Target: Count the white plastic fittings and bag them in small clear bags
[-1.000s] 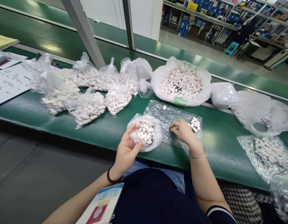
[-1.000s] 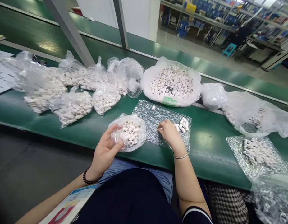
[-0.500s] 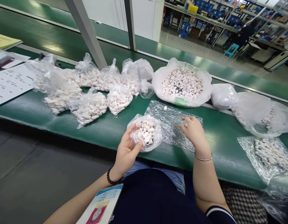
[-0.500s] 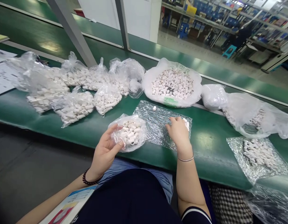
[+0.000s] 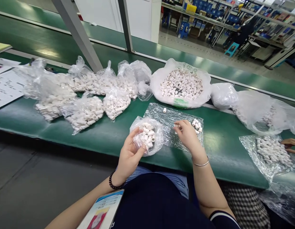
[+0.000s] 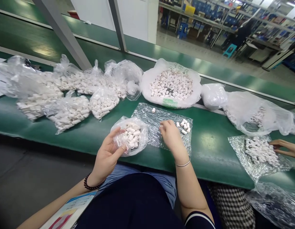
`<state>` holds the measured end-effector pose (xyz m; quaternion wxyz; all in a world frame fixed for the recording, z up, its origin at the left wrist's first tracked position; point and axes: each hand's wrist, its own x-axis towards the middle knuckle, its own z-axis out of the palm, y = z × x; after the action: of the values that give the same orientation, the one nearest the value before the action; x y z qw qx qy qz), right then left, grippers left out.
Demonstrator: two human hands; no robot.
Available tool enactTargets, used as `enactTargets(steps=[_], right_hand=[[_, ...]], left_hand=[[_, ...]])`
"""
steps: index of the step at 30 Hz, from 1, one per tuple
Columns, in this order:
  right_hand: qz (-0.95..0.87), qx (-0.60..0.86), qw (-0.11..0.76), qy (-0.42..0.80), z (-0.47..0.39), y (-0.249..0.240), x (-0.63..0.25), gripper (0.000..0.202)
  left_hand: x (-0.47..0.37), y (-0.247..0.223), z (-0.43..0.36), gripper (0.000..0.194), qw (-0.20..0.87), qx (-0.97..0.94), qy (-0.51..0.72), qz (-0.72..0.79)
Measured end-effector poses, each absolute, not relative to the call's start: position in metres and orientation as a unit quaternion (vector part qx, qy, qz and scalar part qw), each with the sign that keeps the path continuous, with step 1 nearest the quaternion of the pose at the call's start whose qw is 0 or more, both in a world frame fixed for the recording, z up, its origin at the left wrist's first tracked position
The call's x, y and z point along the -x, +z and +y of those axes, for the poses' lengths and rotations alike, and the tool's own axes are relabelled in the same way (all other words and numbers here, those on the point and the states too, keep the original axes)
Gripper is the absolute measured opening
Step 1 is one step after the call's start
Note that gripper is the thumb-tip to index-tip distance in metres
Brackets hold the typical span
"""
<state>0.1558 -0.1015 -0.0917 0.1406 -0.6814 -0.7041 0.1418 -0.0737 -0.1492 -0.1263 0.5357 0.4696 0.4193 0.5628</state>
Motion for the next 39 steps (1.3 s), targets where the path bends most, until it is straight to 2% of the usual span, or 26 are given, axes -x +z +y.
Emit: enactTargets(steps=[3, 5, 9, 13, 16, 18, 23, 27, 32, 36, 39], right_hand=[[-0.767, 0.564, 0.262, 0.158, -0.112, -0.086, -0.115, 0.026], [-0.793, 0.506, 0.298, 0.165, -0.115, -0.086, -0.101, 0.027], [-0.752, 0.603, 0.248, 0.097, -0.111, -0.092, -0.135, 0.028], [-0.633, 0.766, 0.108, 0.005, -0.110, -0.106, -0.204, 0.029], [-0.594, 0.803, 0.045, 0.023, -0.115, -0.116, -0.228, 0.027], [-0.599, 0.798, 0.042, 0.039, -0.115, -0.119, -0.227, 0.026], [-0.631, 0.770, 0.088, 0.039, -0.098, -0.117, -0.211, 0.041], [-0.634, 0.767, 0.072, 0.066, -0.083, -0.121, -0.209, 0.035], [-0.665, 0.731, 0.126, 0.086, -0.095, -0.116, -0.182, 0.031], [-0.766, 0.553, 0.295, 0.142, -0.120, -0.097, -0.124, 0.028], [-0.815, 0.471, 0.300, 0.155, -0.125, -0.084, -0.101, 0.031]], left_hand=[[0.071, -0.126, -0.149, 0.061, 0.539, -0.466, 0.562, 0.420], [0.070, -0.125, -0.149, 0.061, 0.538, -0.465, 0.563, 0.420], [0.074, -0.123, -0.149, 0.058, 0.530, -0.469, 0.571, 0.415], [0.078, -0.125, -0.147, 0.059, 0.529, -0.473, 0.564, 0.422], [0.075, -0.128, -0.145, 0.061, 0.532, -0.474, 0.558, 0.425], [0.072, -0.128, -0.144, 0.060, 0.536, -0.476, 0.555, 0.422], [0.071, -0.125, -0.144, 0.060, 0.538, -0.480, 0.554, 0.417], [0.077, -0.123, -0.146, 0.060, 0.522, -0.486, 0.557, 0.426], [0.079, -0.125, -0.148, 0.059, 0.520, -0.482, 0.558, 0.431], [0.075, -0.126, -0.147, 0.059, 0.536, -0.474, 0.555, 0.425], [0.075, -0.124, -0.146, 0.059, 0.540, -0.467, 0.561, 0.418]])
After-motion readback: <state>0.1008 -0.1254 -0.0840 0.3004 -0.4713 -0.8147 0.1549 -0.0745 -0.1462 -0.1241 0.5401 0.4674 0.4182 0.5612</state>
